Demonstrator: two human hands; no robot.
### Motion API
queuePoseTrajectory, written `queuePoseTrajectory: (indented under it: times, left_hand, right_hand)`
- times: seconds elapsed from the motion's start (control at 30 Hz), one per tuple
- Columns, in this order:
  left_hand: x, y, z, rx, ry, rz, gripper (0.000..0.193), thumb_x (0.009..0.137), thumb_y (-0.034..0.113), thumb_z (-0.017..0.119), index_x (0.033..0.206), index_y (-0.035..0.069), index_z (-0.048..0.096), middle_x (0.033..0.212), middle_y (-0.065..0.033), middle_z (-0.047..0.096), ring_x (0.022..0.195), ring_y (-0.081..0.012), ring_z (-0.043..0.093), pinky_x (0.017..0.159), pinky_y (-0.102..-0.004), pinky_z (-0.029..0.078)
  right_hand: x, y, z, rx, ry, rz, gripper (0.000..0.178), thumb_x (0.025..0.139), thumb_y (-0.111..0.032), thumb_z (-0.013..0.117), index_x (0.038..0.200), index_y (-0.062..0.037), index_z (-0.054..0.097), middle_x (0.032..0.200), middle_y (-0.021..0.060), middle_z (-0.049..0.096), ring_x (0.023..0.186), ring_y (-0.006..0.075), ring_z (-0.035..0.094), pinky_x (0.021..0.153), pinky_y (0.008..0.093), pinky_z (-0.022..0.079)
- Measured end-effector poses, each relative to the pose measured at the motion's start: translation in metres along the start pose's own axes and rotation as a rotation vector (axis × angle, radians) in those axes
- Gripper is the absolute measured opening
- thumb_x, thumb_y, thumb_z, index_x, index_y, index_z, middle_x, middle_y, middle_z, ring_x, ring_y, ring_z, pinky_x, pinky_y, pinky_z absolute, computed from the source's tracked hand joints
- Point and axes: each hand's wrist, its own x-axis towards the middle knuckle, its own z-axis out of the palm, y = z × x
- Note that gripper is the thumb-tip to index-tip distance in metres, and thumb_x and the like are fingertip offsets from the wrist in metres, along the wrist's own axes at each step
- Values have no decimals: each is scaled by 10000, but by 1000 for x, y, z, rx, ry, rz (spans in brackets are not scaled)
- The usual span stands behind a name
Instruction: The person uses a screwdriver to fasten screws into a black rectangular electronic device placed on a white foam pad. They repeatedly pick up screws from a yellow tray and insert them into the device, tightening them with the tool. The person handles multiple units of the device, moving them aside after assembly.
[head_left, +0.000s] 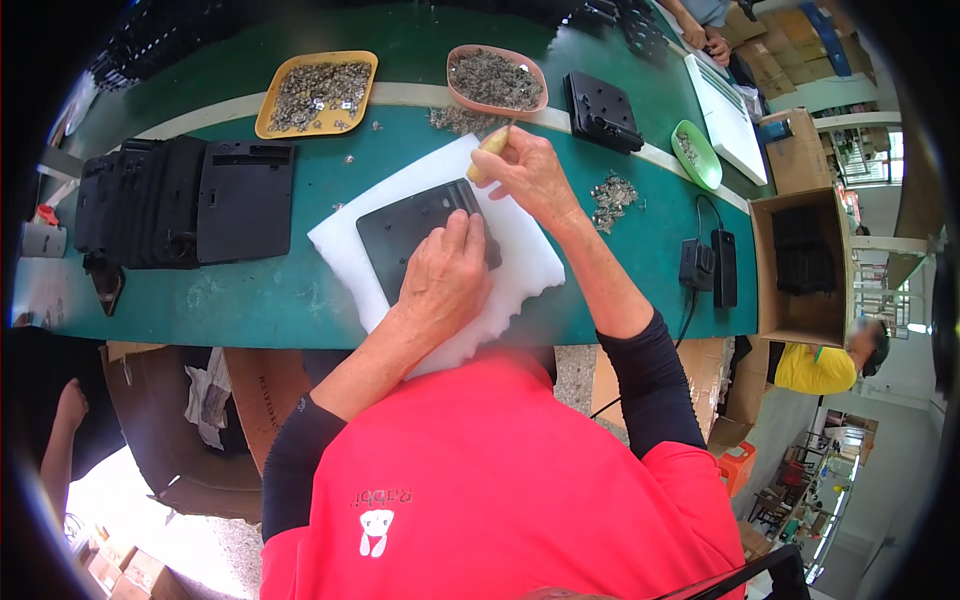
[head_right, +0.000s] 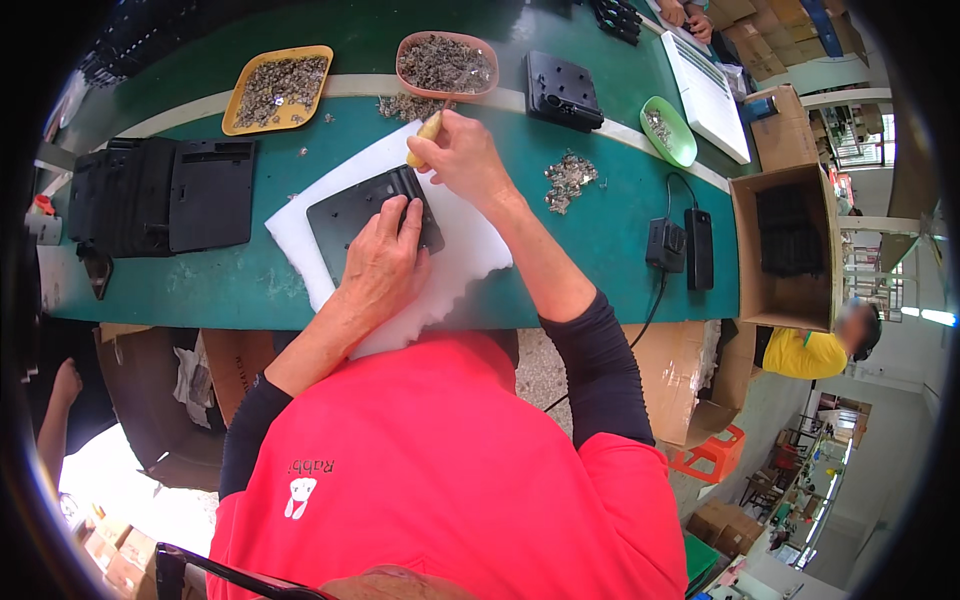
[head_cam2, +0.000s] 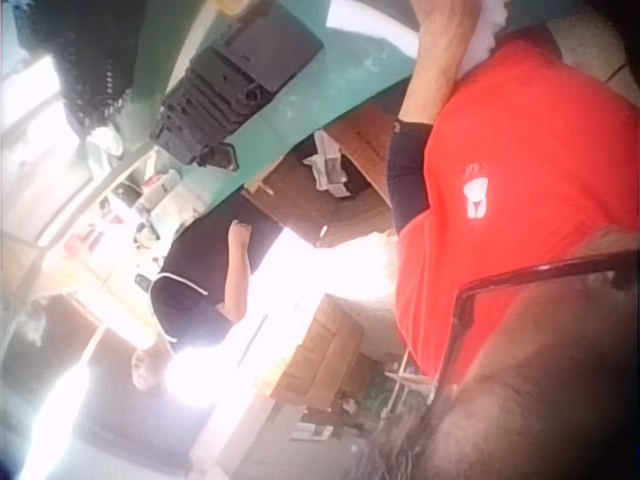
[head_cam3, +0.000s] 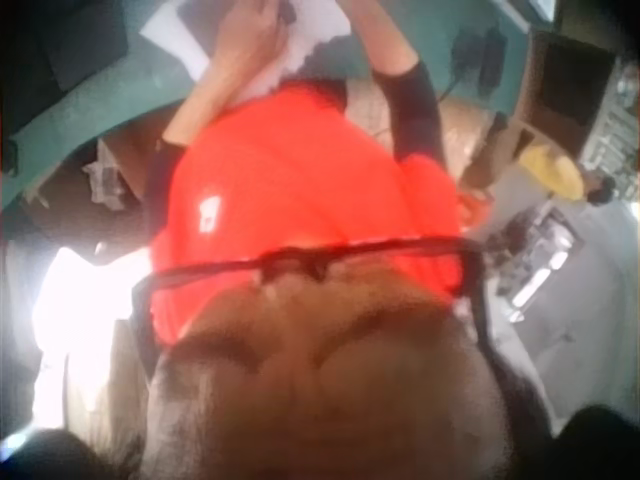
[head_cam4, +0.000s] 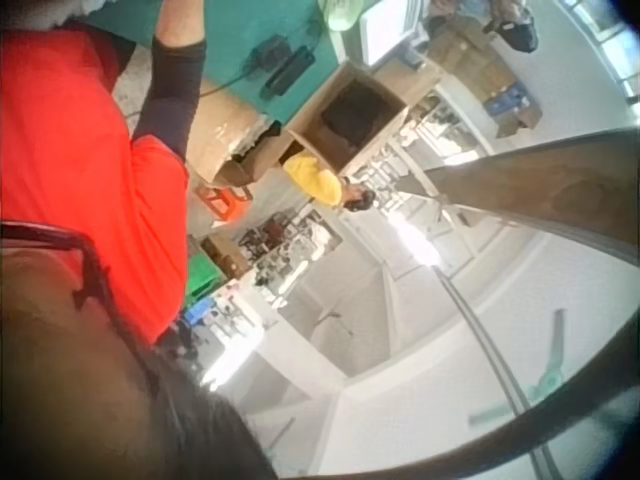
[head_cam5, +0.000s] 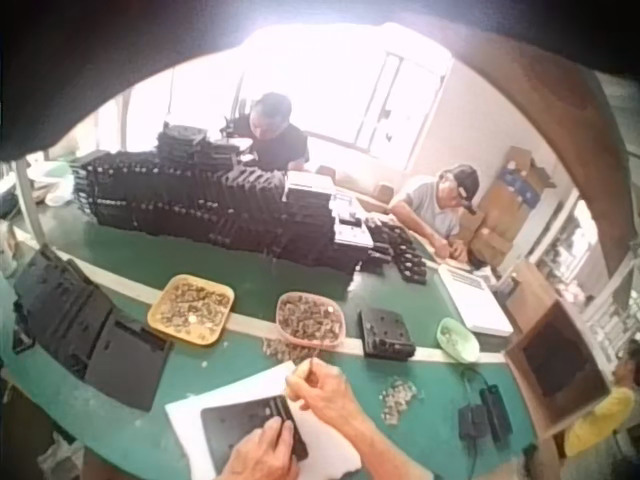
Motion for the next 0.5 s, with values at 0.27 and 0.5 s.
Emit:
queuePoseTrajectory:
  times: [0.27,0.5]
  left_hand:
    - [3,-1,0,-35,69,31,509,655,17,609,1133,-139,528,998,-189,479,718,-277,530,646,-375,496]
    - [4,0,5,-71,122,19,453,629,6,599,1065,-110,554,976,-181,493,702,-281,529,625,-385,486]
  right_hand:
    - [24,6,7,-383,-117,-201,294,833,-263,670,906,16,612,808,118,696,723,156,675,590,292,564]
    - [-6,-7,30,-636,77,-395,290,834,-242,681,821,-9,510,700,188,621,645,383,621,569,431,494]
